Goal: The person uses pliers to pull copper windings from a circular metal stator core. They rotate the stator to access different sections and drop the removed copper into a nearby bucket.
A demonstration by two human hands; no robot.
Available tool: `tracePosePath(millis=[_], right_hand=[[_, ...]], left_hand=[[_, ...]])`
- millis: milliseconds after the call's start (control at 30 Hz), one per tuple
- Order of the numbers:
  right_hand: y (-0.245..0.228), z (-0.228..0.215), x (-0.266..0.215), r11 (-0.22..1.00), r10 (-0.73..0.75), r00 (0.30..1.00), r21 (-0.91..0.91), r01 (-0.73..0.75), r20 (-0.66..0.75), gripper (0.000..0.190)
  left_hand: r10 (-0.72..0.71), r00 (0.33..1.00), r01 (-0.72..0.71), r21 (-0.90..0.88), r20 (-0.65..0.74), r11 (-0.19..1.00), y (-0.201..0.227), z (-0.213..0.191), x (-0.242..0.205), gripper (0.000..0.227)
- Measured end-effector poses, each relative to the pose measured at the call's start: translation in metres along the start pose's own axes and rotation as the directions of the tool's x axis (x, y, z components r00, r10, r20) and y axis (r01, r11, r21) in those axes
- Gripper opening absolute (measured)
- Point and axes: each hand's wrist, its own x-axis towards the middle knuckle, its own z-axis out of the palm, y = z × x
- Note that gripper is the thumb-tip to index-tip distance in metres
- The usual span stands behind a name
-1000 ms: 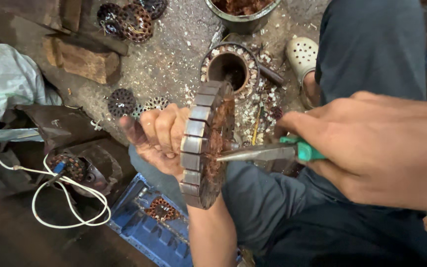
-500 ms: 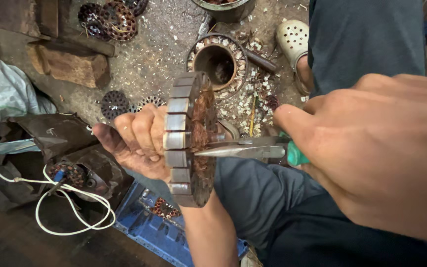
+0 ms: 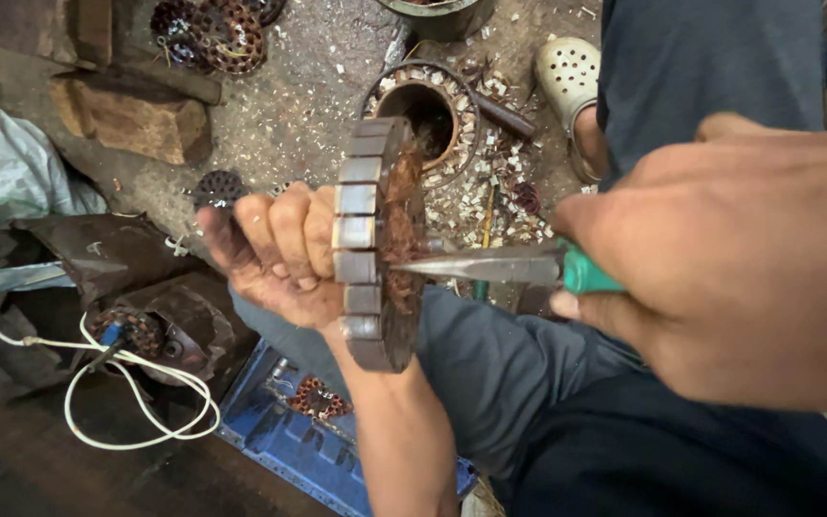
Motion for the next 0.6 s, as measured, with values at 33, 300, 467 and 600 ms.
tracePosePath(millis=[33, 300, 467, 600], right_hand=[[0.000, 0.000, 0.003, 1.000, -0.011, 1.000, 0.002, 0.011, -0.005, 0.042], [0.035, -0.004, 0.043, 0.888, -0.288, 0.874, 0.450, 0.092, 0.390, 0.050], [0.036, 0.039, 0.097, -0.036, -0.901, 0.420, 0.985, 0.168, -0.105, 0.038], [0.043, 0.053, 0.125, 0.560, -0.561, 0.827, 0.724, 0.402, -0.025, 0.022]], left_hand=[[-0.003, 1.000, 0.003, 0.026, -0.010, 1.000, 0.001, -0.002, 0.000, 0.054], [-0.060, 0.997, 0.069, 0.172, -0.056, 0.983, 0.004, -0.019, 0.010, 0.056], [-0.022, 0.985, 0.053, 0.176, -0.169, 0.983, 0.004, -0.027, 0.015, 0.056], [0.012, 0.947, 0.063, 0.224, -0.321, 0.972, 0.006, -0.034, 0.015, 0.056]])
